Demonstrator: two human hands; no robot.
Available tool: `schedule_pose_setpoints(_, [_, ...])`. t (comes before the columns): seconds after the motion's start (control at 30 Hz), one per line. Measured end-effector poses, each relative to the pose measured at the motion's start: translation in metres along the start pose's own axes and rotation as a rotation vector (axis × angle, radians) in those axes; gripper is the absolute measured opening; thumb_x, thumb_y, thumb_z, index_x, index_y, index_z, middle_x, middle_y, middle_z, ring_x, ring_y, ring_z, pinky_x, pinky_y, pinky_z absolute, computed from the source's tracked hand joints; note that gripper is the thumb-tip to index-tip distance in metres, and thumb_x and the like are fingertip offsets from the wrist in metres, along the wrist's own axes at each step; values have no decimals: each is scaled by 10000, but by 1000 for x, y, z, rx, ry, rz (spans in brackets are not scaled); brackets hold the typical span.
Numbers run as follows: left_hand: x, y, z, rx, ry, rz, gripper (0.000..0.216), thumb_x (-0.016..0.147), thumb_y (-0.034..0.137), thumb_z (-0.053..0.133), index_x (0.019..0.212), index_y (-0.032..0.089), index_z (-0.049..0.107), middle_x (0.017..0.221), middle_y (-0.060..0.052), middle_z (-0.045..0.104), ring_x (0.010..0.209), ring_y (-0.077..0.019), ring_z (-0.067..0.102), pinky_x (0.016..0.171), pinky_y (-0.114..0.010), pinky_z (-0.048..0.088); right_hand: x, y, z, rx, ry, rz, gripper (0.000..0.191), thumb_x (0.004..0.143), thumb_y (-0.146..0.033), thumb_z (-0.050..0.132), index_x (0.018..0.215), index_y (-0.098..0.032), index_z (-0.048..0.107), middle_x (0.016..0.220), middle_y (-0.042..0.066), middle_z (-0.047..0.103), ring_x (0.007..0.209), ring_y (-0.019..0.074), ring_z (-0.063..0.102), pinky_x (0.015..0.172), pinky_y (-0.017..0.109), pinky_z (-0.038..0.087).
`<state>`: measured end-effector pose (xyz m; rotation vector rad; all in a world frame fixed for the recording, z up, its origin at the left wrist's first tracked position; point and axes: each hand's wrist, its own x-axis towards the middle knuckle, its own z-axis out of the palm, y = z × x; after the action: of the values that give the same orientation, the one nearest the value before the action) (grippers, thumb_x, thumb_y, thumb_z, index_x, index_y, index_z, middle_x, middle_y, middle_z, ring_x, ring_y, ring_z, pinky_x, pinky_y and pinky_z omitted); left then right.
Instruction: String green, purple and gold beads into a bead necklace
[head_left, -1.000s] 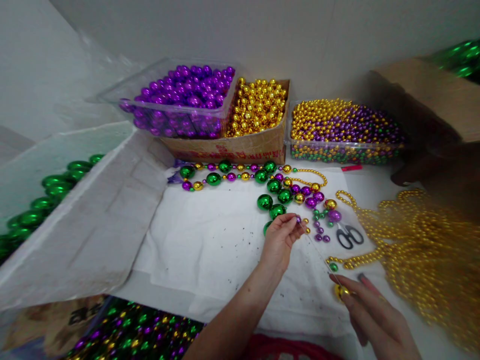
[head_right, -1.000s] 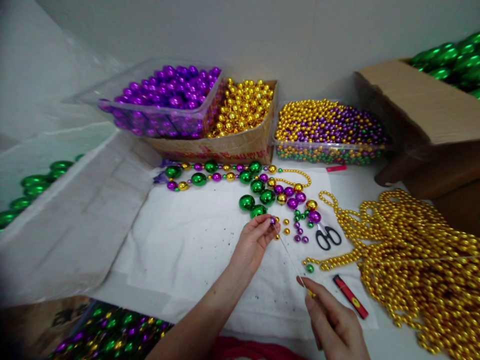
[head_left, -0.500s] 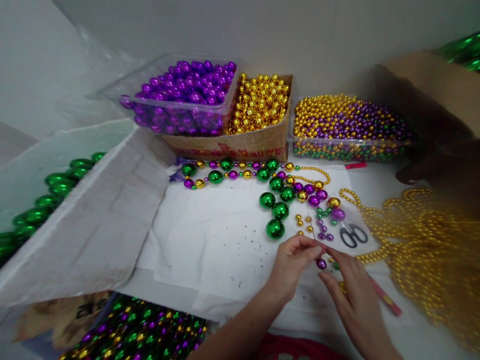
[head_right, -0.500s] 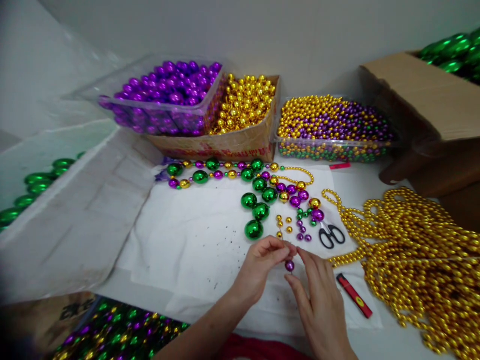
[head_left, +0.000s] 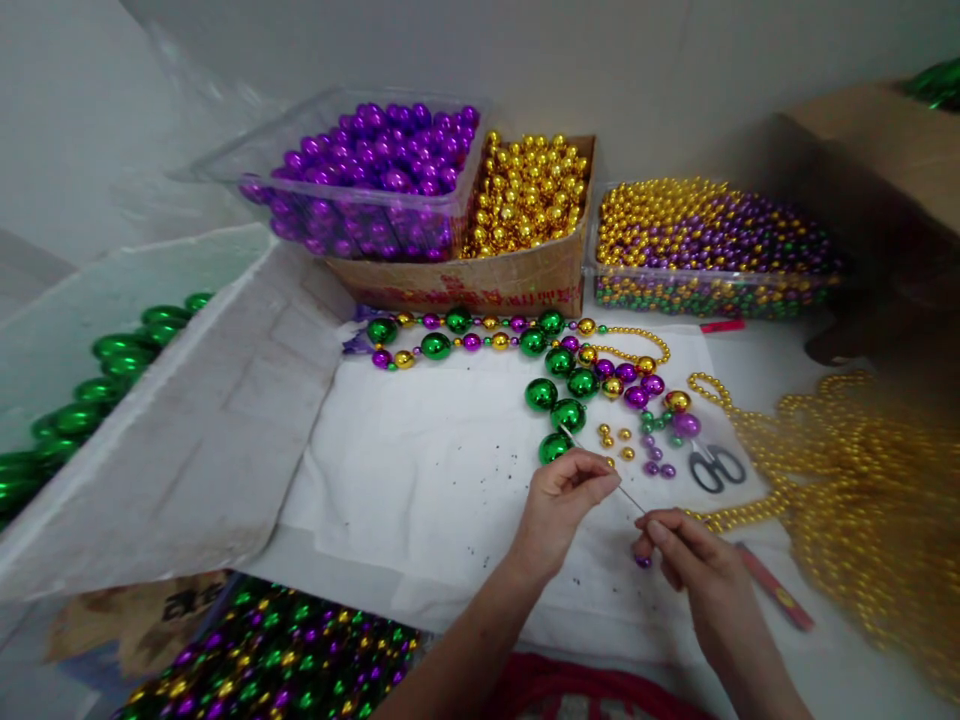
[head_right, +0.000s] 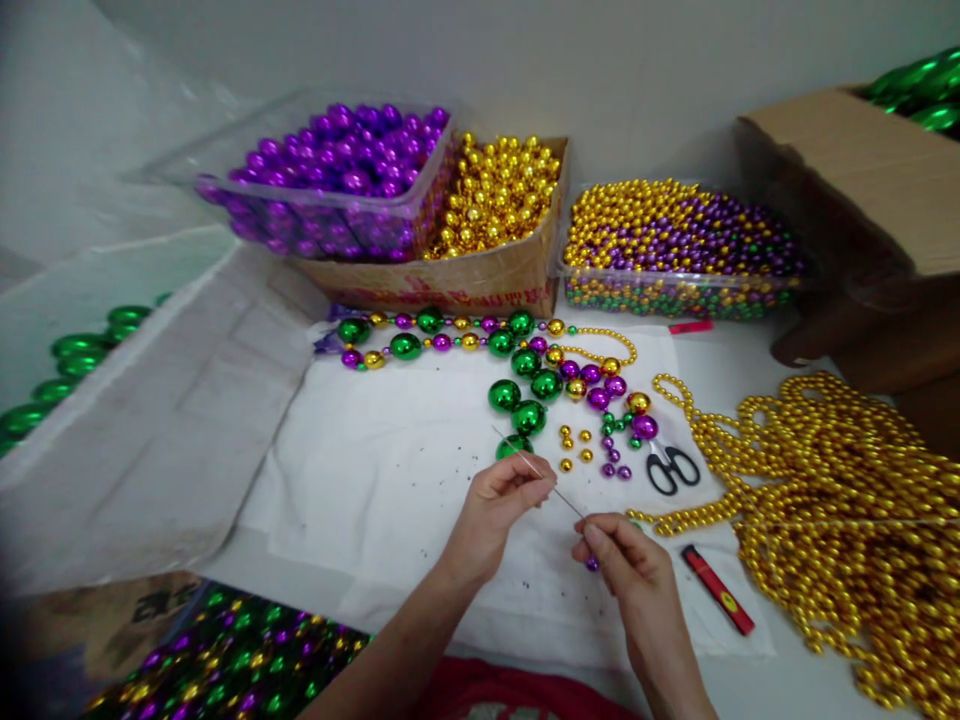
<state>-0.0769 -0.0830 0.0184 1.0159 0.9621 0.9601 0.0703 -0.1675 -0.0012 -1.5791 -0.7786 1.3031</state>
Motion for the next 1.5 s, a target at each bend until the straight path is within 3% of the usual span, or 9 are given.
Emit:
schedule_pose_setpoints(0.07, [4, -1, -12, 187, 70, 48, 142, 780, 295, 651, 827, 160, 649, 844, -34, 607, 738, -143, 532, 671, -263, 419, -1, 1, -2, 161, 52, 111, 295, 785, -466, 645, 876, -186, 658, 511, -30, 516, 477, 95, 394, 455, 205, 275])
schedule_pose_setpoints(0.13, [10, -6, -24, 482, 196, 166, 209, 749, 255, 680, 943, 183, 649, 992, -57, 594, 892, -192, 543, 771, -311, 436, -2, 2, -3, 245, 53, 152, 322, 788, -462, 648, 935, -175, 644, 468, -46, 472, 442, 78, 354, 431, 192, 236])
schedule_pose_setpoints(0.2, [15, -15, -33, 734, 249, 265, 390, 658, 186, 747, 1030, 213, 635, 1124, -69, 555, 1053, -243, 499, 908, -379, 404, -3, 2, -3, 277, -6, 148, 343, 820, -454, 613, 1004, -166, 622, 502, -34, 519, 409, 59, 310, 409, 194, 188])
schedule_pose_setpoints(0.27, [19, -23, -38, 791, 218, 276, 507, 597, 142, 777, 1072, 229, 621, 1148, -67, 547, 1113, -263, 470, 981, -416, 361, -4, 1, -3, 275, -84, 148, 372, 851, -456, 564, 1075, -160, 593, 564, -5, 587, 388, 51, 294, 398, 199, 168])
schedule_pose_setpoints(0.33, [21, -27, -41, 598, 226, 203, 463, 632, 182, 765, 1066, 221, 609, 1084, -59, 574, 1052, -241, 514, 946, -390, 397, -6, 0, -2, 210, -130, 146, 430, 861, -471, 538, 1150, -154, 565, 588, 16, 618, 380, 54, 299, 392, 200, 169])
schedule_pose_setpoints(0.5, [23, -17, -56, -398, 228, -255, 282, 816, 413, 593, 928, 155, 582, 873, -66, 628, 716, -165, 606, 625, -267, 476, -22, -9, -6, -56, -105, 151, 555, 844, -529, 521, 1242, -146, 571, 452, -25, 512, 380, 81, 309, 391, 204, 181])
schedule_pose_setpoints(0.6, [26, -13, -62, -637, 231, -369, 284, 865, 400, 523, 906, 126, 587, 800, -80, 640, 635, -154, 613, 573, -248, 476, -34, -15, -6, -164, -57, 111, 503, 841, -528, 518, 1171, -174, 654, 425, -36, 462, 419, 102, 389, 443, 217, 276])
schedule_pose_setpoints(0.73, [28, -15, -61, -668, 270, -364, 305, 906, 383, 454, 928, 107, 583, 770, -85, 643, 617, -156, 620, 554, -245, 483, -43, -17, -5, -232, -61, 69, 493, 844, -537, 497, 1150, -199, 684, 424, -41, 436, 451, 129, 448, 528, 246, 364])
schedule_pose_setpoints(1.5, [23, -24, -53, -674, 331, -321, 285, 871, 390, 534, 878, 110, 586, 771, -76, 660, 606, -167, 648, 542, -240, 481, -48, -15, -6, -227, -2, 70, 544, 798, -587, 532, 1108, -177, 712, 448, -38, 385, 430, 126, 405, 456, 246, 327])
